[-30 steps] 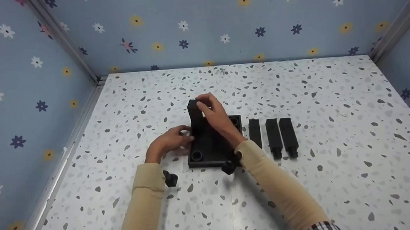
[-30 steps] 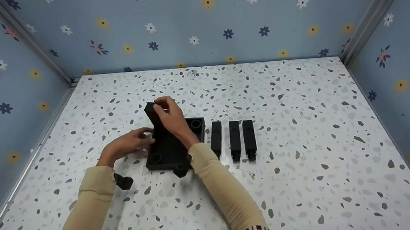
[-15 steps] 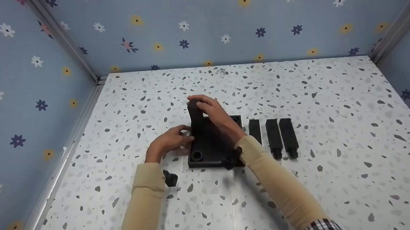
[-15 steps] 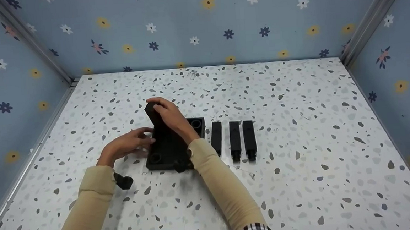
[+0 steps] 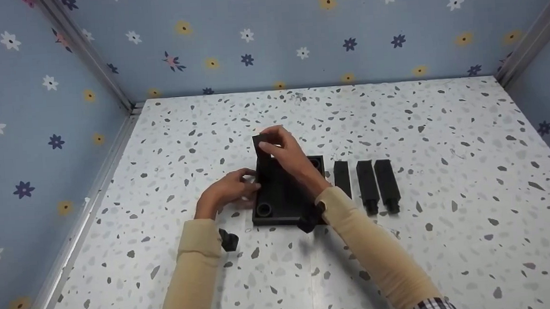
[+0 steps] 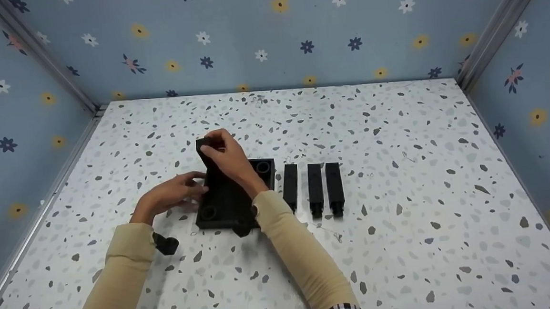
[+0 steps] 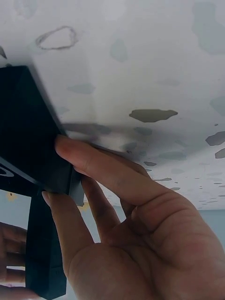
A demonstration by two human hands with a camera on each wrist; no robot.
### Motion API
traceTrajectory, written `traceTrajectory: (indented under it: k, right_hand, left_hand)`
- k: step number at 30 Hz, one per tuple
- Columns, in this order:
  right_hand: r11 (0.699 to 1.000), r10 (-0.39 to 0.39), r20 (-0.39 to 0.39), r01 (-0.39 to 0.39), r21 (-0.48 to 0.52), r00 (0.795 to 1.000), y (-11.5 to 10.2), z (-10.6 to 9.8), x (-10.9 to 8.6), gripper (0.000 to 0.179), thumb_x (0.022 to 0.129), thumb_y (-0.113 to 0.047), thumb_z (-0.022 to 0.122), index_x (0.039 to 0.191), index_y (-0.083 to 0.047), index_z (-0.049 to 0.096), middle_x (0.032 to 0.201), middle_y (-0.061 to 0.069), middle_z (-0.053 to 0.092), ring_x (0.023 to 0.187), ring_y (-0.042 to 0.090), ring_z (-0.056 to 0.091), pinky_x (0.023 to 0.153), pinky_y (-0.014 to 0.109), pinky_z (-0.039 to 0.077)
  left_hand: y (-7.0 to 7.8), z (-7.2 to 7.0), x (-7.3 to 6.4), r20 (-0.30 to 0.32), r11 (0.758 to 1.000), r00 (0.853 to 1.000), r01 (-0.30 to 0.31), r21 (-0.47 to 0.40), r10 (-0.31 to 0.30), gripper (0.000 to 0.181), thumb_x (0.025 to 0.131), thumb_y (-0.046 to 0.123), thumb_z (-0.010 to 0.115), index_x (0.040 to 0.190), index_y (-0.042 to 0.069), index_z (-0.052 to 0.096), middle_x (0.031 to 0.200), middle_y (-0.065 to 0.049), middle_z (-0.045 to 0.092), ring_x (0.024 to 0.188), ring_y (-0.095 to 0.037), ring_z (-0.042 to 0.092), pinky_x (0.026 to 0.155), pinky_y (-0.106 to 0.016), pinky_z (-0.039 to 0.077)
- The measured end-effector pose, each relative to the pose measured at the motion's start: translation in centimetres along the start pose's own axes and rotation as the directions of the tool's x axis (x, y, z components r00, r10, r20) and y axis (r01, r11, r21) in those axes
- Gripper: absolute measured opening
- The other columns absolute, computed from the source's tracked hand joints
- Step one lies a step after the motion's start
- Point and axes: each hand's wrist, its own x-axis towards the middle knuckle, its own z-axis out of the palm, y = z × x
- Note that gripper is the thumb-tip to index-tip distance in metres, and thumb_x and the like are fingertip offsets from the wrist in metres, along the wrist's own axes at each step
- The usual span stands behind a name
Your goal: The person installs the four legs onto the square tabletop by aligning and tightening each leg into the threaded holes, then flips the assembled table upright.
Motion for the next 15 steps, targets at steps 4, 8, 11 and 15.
traceTrajectory:
  k: [4,8,11,15]
  right_hand:
    - [0.999,-0.031,-0.046,0.031,-0.01,0.998,0.96,0.33,0.04,0.032,0.092,-0.018,0.064,0.118,-0.005,0.052,0.112,0.007,0.056,0.105,0.018,0.057,0.084,0.031,0.049]
    - [0.997,-0.067,-0.074,0.064,-0.038,0.995,1.25,0.55,-0.11,0.031,0.091,-0.021,0.066,0.115,-0.008,0.052,0.111,0.007,0.056,0.106,0.019,0.057,0.087,0.03,0.051]
    - [0.996,-0.067,-0.08,0.062,-0.063,0.995,1.16,0.5,-0.14,0.033,0.091,-0.021,0.066,0.117,-0.008,0.052,0.113,0.008,0.056,0.106,0.019,0.057,0.088,0.03,0.05]
    - [0.995,-0.05,-0.096,0.042,-0.091,0.994,0.5,0.38,-0.11,0.031,0.095,-0.019,0.059,0.122,-0.004,0.053,0.117,0.01,0.057,0.107,0.017,0.055,0.09,0.028,0.046]
  left_hand:
    - [-0.01,0.02,0.03,-0.002,1.0,1.0,0.012,-0.001,-0.012,0.049,0.093,0.024,0.061,0.139,0.015,0.044,0.117,-0.013,0.059,0.1,-0.023,0.064,0.091,-0.034,0.048]
    - [-0.05,0.01,0.13,0.003,1.0,1.0,0.021,-0.015,-0.021,0.049,0.093,0.023,0.061,0.139,0.016,0.044,0.117,-0.013,0.059,0.101,-0.023,0.064,0.092,-0.034,0.049]
    - [-0.06,0.01,0.17,0.009,1.0,1.0,0.019,-0.022,-0.019,0.049,0.093,0.023,0.06,0.139,0.016,0.044,0.118,-0.014,0.058,0.103,-0.024,0.064,0.092,-0.034,0.049]
    - [-0.09,0.01,0.16,0.011,1.0,1.0,0.013,-0.023,-0.013,0.048,0.094,0.023,0.06,0.139,0.016,0.044,0.121,-0.014,0.056,0.103,-0.023,0.064,0.09,-0.033,0.05]
